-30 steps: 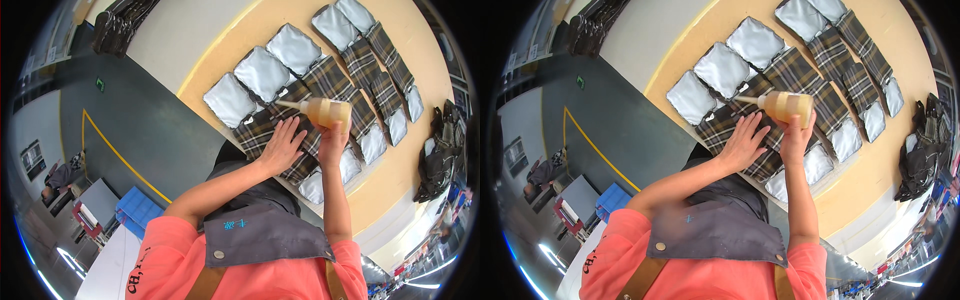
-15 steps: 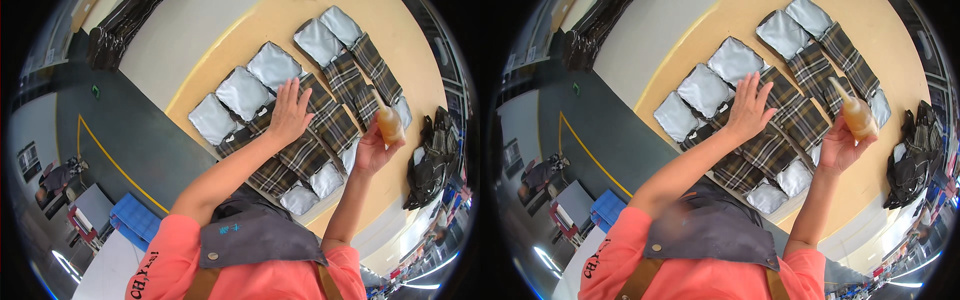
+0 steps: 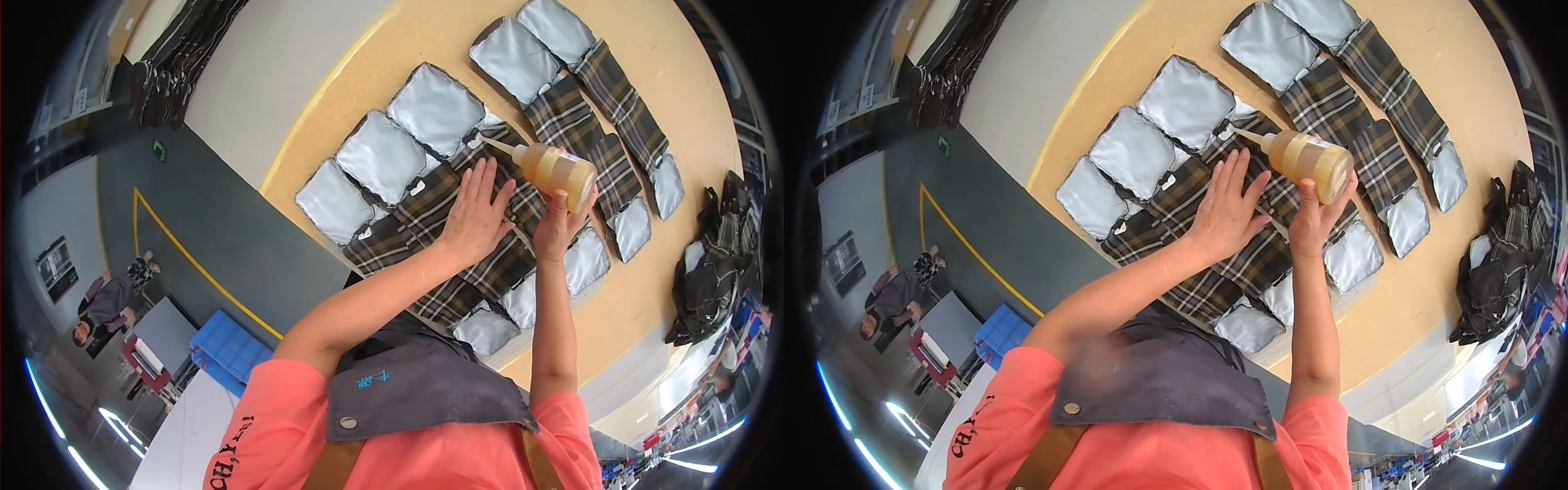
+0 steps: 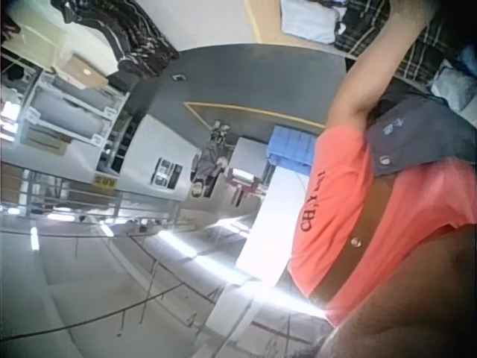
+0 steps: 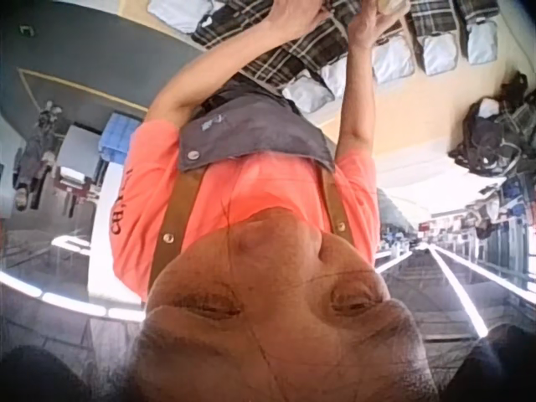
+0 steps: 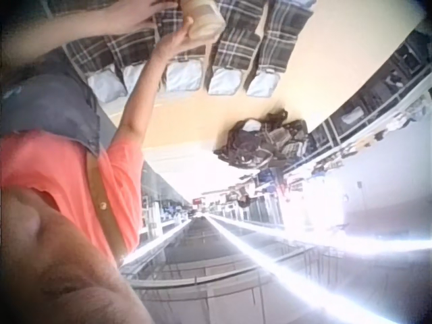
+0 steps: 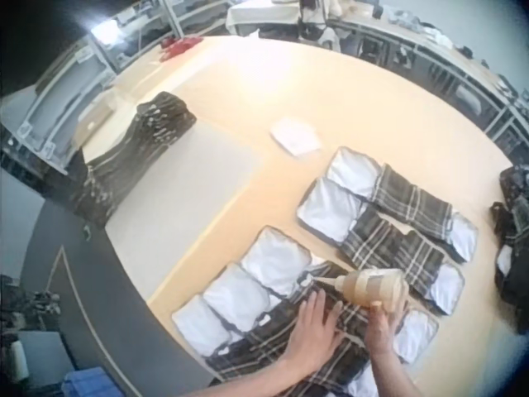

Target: The person assembles plaid fabric pouches on a workbench. They lay out the fabric pieces, apply a liquid from a squeeze bottle to the edges, and fold the fabric to form the pouches. The person repeats this process for multiple items, stacking the finished pouches on the table.

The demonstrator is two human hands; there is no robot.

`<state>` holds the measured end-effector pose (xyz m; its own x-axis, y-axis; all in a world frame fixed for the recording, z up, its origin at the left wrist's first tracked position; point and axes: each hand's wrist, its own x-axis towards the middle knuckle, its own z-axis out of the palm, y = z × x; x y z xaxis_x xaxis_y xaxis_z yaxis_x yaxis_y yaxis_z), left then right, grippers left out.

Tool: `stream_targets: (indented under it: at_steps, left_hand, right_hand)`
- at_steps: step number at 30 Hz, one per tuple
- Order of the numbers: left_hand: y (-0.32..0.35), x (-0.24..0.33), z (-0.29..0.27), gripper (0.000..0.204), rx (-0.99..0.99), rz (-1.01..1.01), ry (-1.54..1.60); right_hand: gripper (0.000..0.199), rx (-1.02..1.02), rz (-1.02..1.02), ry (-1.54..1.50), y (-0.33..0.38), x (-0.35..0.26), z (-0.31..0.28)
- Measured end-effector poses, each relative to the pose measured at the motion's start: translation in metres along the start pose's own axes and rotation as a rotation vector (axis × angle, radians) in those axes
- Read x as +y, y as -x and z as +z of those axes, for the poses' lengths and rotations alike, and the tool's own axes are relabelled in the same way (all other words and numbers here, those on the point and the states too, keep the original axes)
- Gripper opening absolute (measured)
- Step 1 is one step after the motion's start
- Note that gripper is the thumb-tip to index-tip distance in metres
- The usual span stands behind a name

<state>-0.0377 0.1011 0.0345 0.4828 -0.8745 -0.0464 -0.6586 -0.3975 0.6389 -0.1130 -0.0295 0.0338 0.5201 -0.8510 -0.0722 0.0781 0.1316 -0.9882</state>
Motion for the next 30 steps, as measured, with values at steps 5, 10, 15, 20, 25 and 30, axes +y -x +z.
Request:
stream_targets:
  at_steps: [5,10,15,20,25,30]
  left_hand:
    - [0.002,0.003,-0.002,0.067,-0.017,0.011,-0.008]
    - [0.005,0.004,-0.002,0.066,-0.033,0.008,-0.02]
    - [0.006,0.006,-0.004,0.067,-0.05,0.008,-0.022]
    - [0.007,0.006,-0.004,0.067,-0.043,0.013,-0.026]
    - [0.007,0.009,-0.009,0.067,-0.077,0.016,-0.006]
    - [0.007,0.04,-0.013,0.069,-0.086,0.117,0.115]
  right_hand:
    - [0.069,-0.089,-0.019,0.031,0.005,0.004,-0.003]
    - [0.077,-0.091,-0.057,0.022,0.005,0.001,0.002]
    - [0.077,-0.074,-0.082,0.043,0.005,0.0,0.003]
    - [0.076,-0.074,-0.07,0.045,0.009,0.001,0.001]
    - [0.063,0.007,0.319,-0.359,0.011,-0.009,-0.002]
    - [0.06,-0.015,0.713,-1.589,-0.037,-0.068,-0.024]
